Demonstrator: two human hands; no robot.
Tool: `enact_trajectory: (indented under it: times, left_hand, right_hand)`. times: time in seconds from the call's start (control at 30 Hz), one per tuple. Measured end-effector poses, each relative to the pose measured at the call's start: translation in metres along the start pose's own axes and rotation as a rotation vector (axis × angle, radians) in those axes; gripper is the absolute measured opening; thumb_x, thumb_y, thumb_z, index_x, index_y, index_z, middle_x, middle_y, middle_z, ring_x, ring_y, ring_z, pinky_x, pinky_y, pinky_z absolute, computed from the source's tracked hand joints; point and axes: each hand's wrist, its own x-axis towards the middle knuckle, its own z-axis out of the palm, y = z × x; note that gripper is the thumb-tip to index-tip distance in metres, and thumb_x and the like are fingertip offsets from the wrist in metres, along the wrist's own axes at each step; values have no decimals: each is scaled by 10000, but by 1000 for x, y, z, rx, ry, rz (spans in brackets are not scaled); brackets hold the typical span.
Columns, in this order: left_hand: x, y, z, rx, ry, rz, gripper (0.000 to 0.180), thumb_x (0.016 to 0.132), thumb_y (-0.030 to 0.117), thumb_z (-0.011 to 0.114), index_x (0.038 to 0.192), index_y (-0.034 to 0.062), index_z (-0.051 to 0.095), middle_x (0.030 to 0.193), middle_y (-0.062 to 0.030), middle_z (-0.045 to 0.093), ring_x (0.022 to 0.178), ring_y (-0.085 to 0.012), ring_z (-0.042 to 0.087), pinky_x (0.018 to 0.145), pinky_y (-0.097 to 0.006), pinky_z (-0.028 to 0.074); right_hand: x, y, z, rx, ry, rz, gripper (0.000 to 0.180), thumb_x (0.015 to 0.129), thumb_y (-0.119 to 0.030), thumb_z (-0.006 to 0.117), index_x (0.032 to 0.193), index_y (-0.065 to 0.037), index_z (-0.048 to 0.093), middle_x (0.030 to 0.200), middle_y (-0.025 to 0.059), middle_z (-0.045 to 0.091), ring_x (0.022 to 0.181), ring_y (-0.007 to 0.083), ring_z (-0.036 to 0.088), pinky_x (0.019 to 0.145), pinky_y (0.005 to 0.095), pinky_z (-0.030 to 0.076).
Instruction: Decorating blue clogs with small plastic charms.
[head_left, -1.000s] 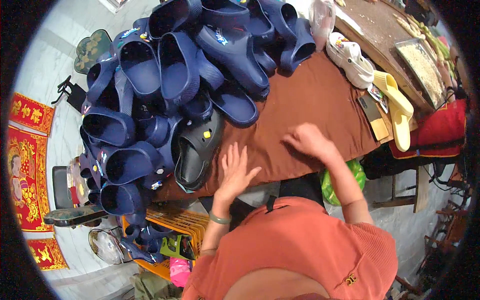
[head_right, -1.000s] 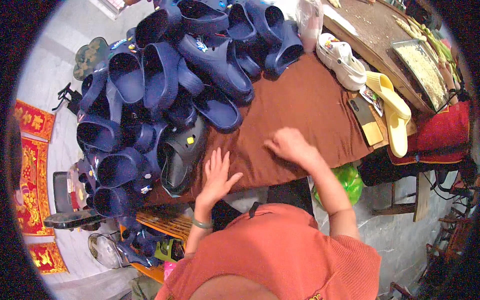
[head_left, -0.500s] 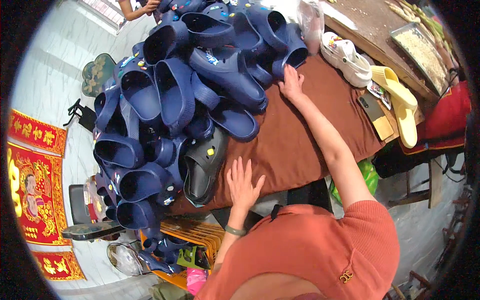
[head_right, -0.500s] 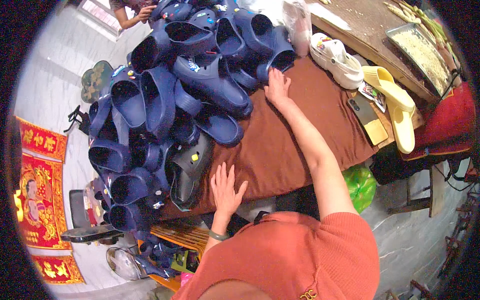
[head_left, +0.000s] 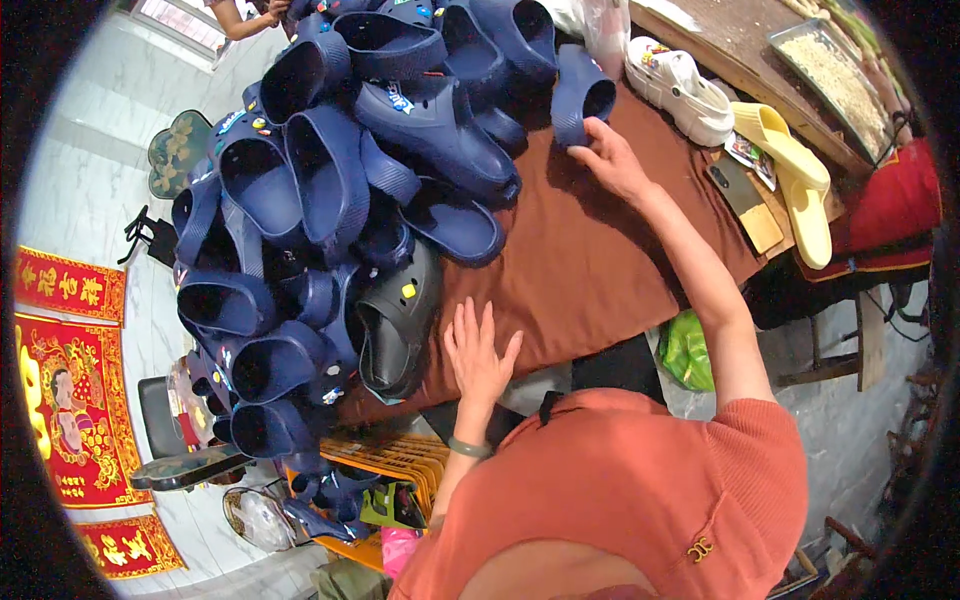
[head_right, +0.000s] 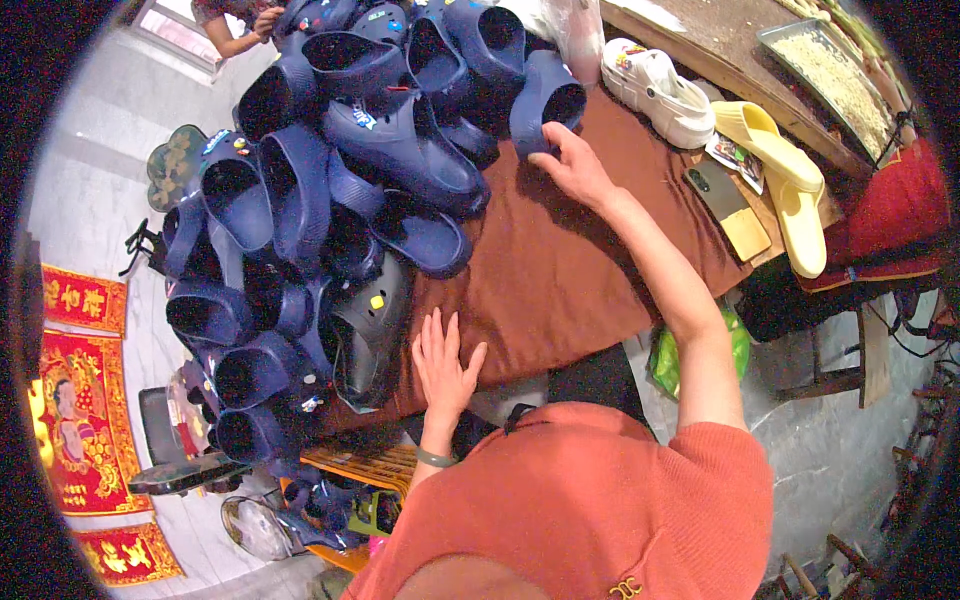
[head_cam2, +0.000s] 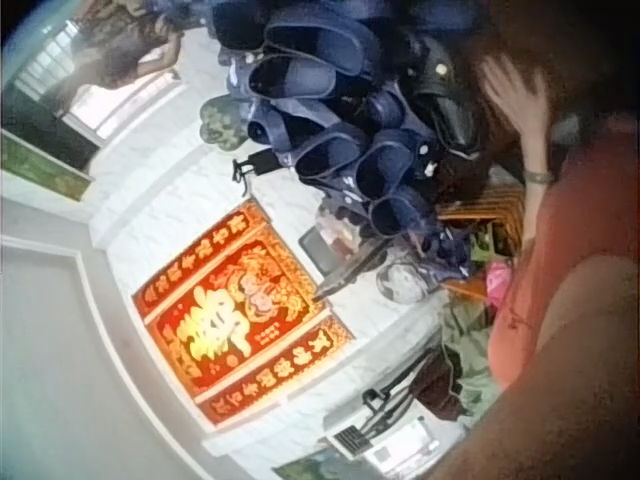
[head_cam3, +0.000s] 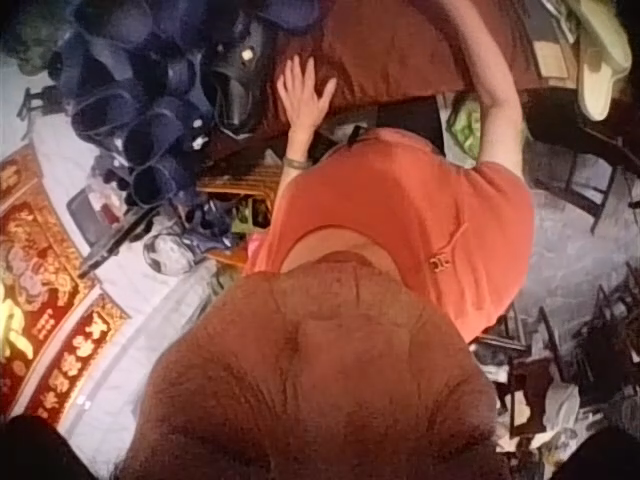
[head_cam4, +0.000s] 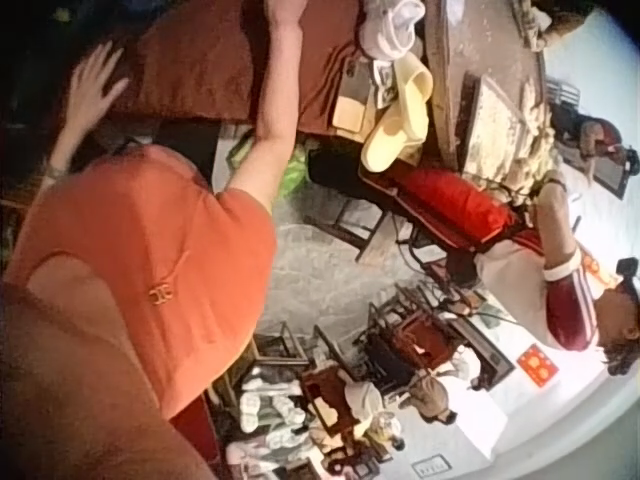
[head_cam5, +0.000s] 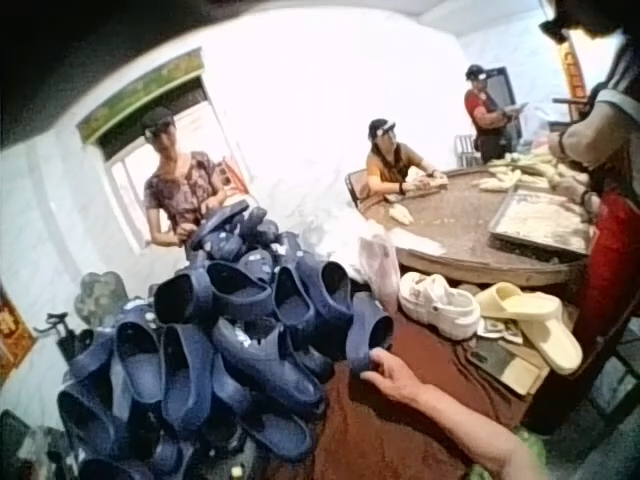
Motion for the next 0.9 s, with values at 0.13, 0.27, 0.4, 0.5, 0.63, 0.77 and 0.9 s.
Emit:
enact_trajectory:
  times: [0.13, 0.27, 0.4, 0.5, 0.63, 0.77, 0.9]
  left_hand:
    - [1, -3, 1, 3, -14, -4, 612, 873, 419, 577, 1321, 19, 464, 1431, -209, 357, 1328, -364, 315, 1058, -520, 234]
    - [11, -7, -5, -461, -133, -178, 577, 913, 305, 526, 1380, -1, 380, 1420, -197, 375, 1332, -318, 334, 1067, -433, 268]
    - [21, 21, -35, -1301, -221, -346, 552, 936, 199, 501, 1410, -21, 322, 1381, -162, 422, 1265, -224, 414, 1038, -339, 323]
    - [18, 15, -39, -1207, -252, -336, 556, 922, 131, 529, 1409, -37, 318, 1359, -139, 454, 1196, -189, 469, 1015, -296, 352]
    - [-6, -4, -53, -1372, -290, -538, 507, 912, 112, 554, 1364, -53, 398, 1313, -93, 498, 1186, -150, 466, 1011, -291, 359]
    - [-28, -33, -59, -556, -116, -315, 330, 884, 129, 605, 1190, 6, 590, 1154, -124, 593, 1095, -214, 546, 962, -296, 397]
    - [-15, -18, -91, -511, 20, -420, 226, 900, 154, 585, 1065, 6, 630, 1120, -104, 619, 963, -185, 594, 822, -288, 466]
  right_hand:
    - [-64, -89, -9, -405, -251, -240, 294, 753, -97, 665, 993, -26, 511, 921, 170, 536, 889, 367, 547, 749, 399, 473]
    - [-124, -148, 24, -484, -463, -229, 237, 684, -38, 631, 875, -32, 492, 840, 137, 510, 818, 342, 543, 627, 445, 482]
    - [-161, -171, 70, -401, -614, -282, 254, 636, -34, 613, 870, -26, 515, 831, 93, 539, 820, 273, 564, 624, 391, 506]
    - [-175, -176, 85, -395, -691, -296, 255, 661, -46, 638, 898, -23, 547, 863, 94, 575, 849, 257, 577, 641, 380, 516]
    - [-172, -169, 77, -47, -566, -234, 113, 800, -153, 660, 840, -55, 624, 817, 85, 603, 785, 258, 606, 663, 383, 515]
    - [-137, -156, 52, -96, -378, -85, 91, 809, -132, 660, 836, -47, 640, 833, 111, 639, 806, 284, 619, 694, 378, 509]
    - [-92, -104, 44, -20, -216, 95, 260, 783, -150, 702, 1002, -29, 630, 1028, 104, 619, 981, 238, 601, 853, 332, 482]
